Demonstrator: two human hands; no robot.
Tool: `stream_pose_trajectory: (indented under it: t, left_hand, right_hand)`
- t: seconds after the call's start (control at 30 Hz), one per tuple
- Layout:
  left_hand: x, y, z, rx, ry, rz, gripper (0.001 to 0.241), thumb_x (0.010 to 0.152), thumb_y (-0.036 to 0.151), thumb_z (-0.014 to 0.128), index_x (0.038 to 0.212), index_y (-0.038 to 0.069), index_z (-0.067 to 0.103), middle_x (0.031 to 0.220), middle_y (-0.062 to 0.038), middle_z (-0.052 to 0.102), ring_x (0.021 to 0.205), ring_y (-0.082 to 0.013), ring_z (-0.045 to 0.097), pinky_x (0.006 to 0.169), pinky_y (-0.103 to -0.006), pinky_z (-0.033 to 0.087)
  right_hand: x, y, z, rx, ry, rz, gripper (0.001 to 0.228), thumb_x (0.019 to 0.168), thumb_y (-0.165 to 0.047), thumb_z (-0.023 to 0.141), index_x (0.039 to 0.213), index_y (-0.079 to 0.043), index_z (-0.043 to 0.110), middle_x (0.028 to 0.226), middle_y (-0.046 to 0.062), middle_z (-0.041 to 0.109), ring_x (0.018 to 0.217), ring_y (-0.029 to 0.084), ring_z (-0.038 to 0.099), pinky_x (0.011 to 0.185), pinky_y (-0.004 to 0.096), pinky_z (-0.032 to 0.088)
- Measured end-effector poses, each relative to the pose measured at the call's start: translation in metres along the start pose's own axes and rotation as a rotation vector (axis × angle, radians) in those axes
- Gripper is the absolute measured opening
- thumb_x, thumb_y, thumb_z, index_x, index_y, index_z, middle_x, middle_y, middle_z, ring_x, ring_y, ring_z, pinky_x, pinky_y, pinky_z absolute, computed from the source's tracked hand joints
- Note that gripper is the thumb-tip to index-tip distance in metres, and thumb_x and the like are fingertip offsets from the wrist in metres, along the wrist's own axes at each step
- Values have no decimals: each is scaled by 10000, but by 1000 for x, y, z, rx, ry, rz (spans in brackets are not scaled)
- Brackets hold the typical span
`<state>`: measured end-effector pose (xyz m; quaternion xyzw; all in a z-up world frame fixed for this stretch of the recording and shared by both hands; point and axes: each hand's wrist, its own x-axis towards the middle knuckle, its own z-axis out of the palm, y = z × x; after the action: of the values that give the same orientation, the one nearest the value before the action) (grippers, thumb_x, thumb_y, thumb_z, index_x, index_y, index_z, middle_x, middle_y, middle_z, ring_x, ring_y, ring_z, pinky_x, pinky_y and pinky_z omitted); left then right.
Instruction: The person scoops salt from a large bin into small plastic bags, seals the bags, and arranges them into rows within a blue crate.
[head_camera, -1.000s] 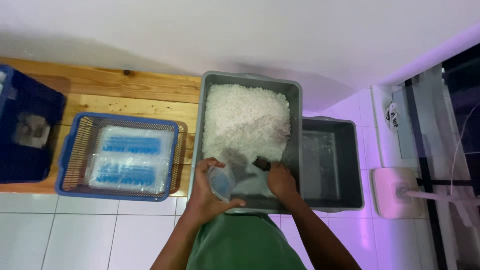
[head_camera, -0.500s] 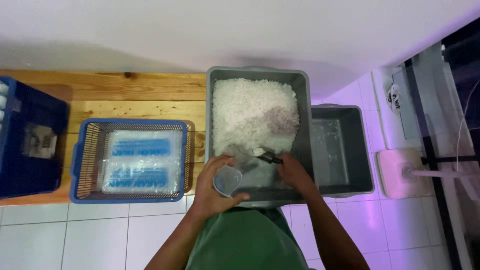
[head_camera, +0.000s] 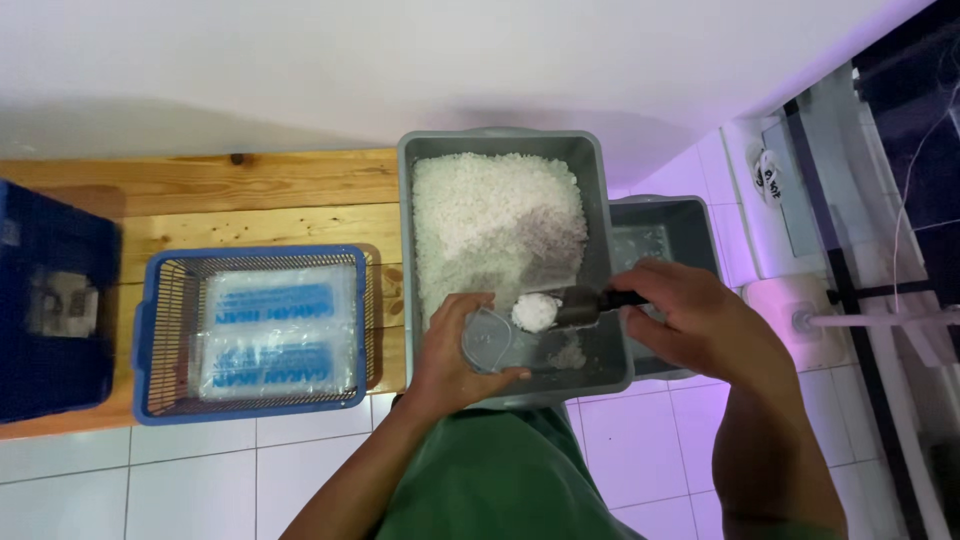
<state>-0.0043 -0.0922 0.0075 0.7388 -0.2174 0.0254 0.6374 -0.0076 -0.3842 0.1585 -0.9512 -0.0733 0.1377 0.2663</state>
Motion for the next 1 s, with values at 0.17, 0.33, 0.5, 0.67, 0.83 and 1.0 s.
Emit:
stream_pose_trajectory:
  t: [0.17, 0.33, 0.5, 0.67, 0.83, 1.0]
  left_hand:
    - [2, 0, 6, 19, -16, 8, 878, 637, 256, 1019, 1333, 9, 542, 1227, -185, 601, 1166, -437, 642, 1095, -648, 420]
    - [-2, -6, 5, 80, -62, -8, 774, 761, 232, 937, 1384, 48, 517, 1255, -149, 575, 1172, -421, 615, 1104, -685, 371]
    - [1, -10, 1, 155, -18, 0, 744, 796, 284, 913, 1378, 60, 508, 1224, -169, 576, 1146, -447, 614, 1094, -654, 401]
    - [-5, -13, -4, 212, -158, -31, 989, 704, 314, 964, 1473, 75, 390, 1381, -163, 477, 1245, -426, 564, 1135, -638, 373]
    - [-7, -17, -10, 141, -160, -159, 1077, 705, 167, 946, 1519, 5, 260, 1362, -249, 432, 1292, -540, 502, 1123, -709, 372]
    - [-11, -42, -10, -15, 95, -180, 1275, 592, 156, 1049, 1509, -78, 194, 1333, -228, 498, 1204, -432, 634, 1086, -605, 484]
  right_hand:
    - [16, -30, 32, -348, -56, -290, 268, 893, -364, 658, 1089, -188, 708, 850, 27, 643, 785, 274, 688, 700, 399, 579]
    - [35, -52, 96, -580, 6, -492, 228, 923, -348, 641, 1061, -169, 664, 877, -5, 583, 764, 207, 630, 663, 341, 541]
    - [50, -62, 117, -799, 119, -670, 146, 937, -148, 593, 1066, -89, 628, 926, 65, 571, 728, 230, 596, 571, 340, 506]
    - [63, -37, 129, -879, 87, -738, 345, 865, -464, 712, 908, -165, 546, 919, 5, 491, 794, 202, 515, 571, 325, 465]
    - [48, -49, 86, -1030, 21, -933, 301, 911, -335, 663, 726, -145, 521, 780, 76, 481, 741, 231, 462, 620, 391, 443]
    - [6, -53, 25, -551, 210, -344, 267, 920, -367, 608, 1098, -200, 715, 869, 11, 590, 778, 277, 676, 613, 401, 565]
